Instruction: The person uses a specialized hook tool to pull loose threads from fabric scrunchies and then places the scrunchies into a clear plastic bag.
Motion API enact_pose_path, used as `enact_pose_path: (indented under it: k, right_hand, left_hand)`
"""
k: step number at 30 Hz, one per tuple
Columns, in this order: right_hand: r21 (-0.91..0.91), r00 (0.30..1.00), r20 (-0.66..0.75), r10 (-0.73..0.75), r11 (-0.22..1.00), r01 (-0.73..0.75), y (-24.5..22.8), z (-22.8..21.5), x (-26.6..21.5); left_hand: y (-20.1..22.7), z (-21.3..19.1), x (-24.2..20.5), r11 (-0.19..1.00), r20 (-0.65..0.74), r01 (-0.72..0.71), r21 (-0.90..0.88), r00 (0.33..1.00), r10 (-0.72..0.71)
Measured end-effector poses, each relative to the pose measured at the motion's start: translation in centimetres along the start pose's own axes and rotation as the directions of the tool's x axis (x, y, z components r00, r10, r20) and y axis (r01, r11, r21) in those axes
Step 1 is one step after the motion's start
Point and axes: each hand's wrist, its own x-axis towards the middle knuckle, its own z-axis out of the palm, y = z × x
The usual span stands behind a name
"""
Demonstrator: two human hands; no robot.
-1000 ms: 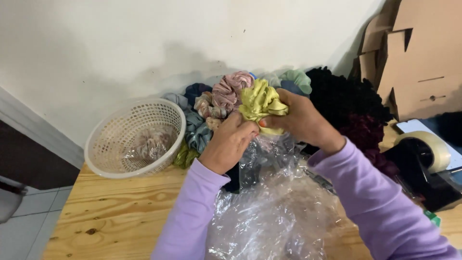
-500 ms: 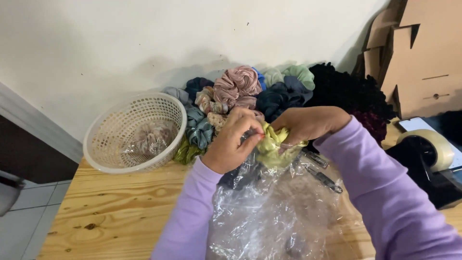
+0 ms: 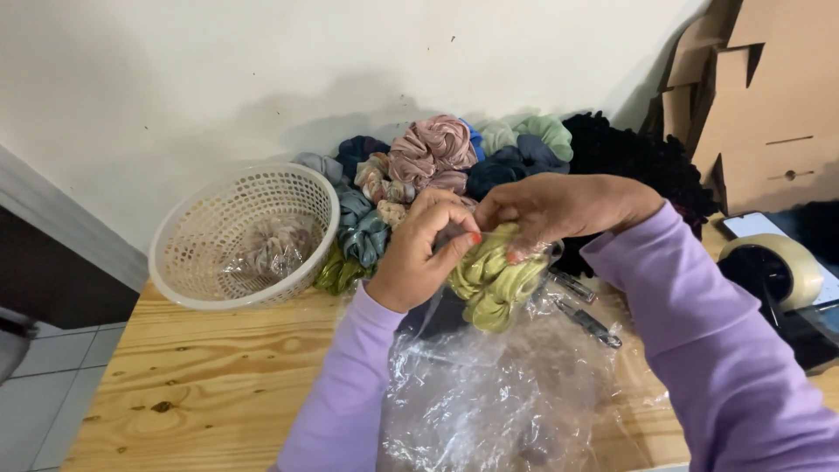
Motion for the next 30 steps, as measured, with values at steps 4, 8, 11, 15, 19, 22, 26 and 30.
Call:
enact_pose_path:
  k: [4,8,11,15,19,22,26,30]
  right_hand:
    - [-0.119,0.984,-0.167,0.054,0.99,-0.075,2.1,0.7,1.0]
    - [-0.217,0.984,-0.144,0.108,0.966,-0.138,0.8,2.4,1.6]
    - [-0.15,0.993,-0.026,0.118,0.981,-0.12,3.6,2.2,2.0]
    - [-0.16,0.997,-0.003,0.079,0.984,-0.079,-1.7,1.7,0.6]
    - [-0.272,0.989,-0.145,0.009,0.961,-0.049,0.5,0.6,0.2]
    - [-0.304,0.989,-0.021,0.146,0.941,-0.146,-1.3,1.7,0.3]
    - [-0.287,0.984,0.086,0.154,0.95,-0.123,-0.1,2.9,1.2]
    - [-0.251,0.987,0.11,0.118,0.964,-0.087,-0.6,3.6,1.2]
  left_hand:
    - [0.1,0.4,0.1,0.999,-0.021,0.005,-0.037,1.0,-0.006]
    - [-1.5,1.6,-0.2,1.0,-0.072,-0.009,-0.02,0.997,0.007]
    - [-1.7,2.4,-0.6,1.0,-0.093,-0.024,-0.002,0.995,0.024]
    - [-1.0,2.5,-0.5,1.0,-0.104,-0.024,-0.002,0.994,0.024]
    - [-1.1,2.6,-0.6,0.999,-0.105,-0.031,0.019,0.994,0.033]
    - [-0.7,3.6,-0.6,0.998,-0.136,-0.062,0.019,0.989,0.064]
    - [-0.4,4.2,-0.7,0.998,-0.139,-0.068,-0.006,0.988,0.067]
    - [1.0,3.6,-0.6,0.998,-0.14,-0.064,-0.005,0.988,0.062]
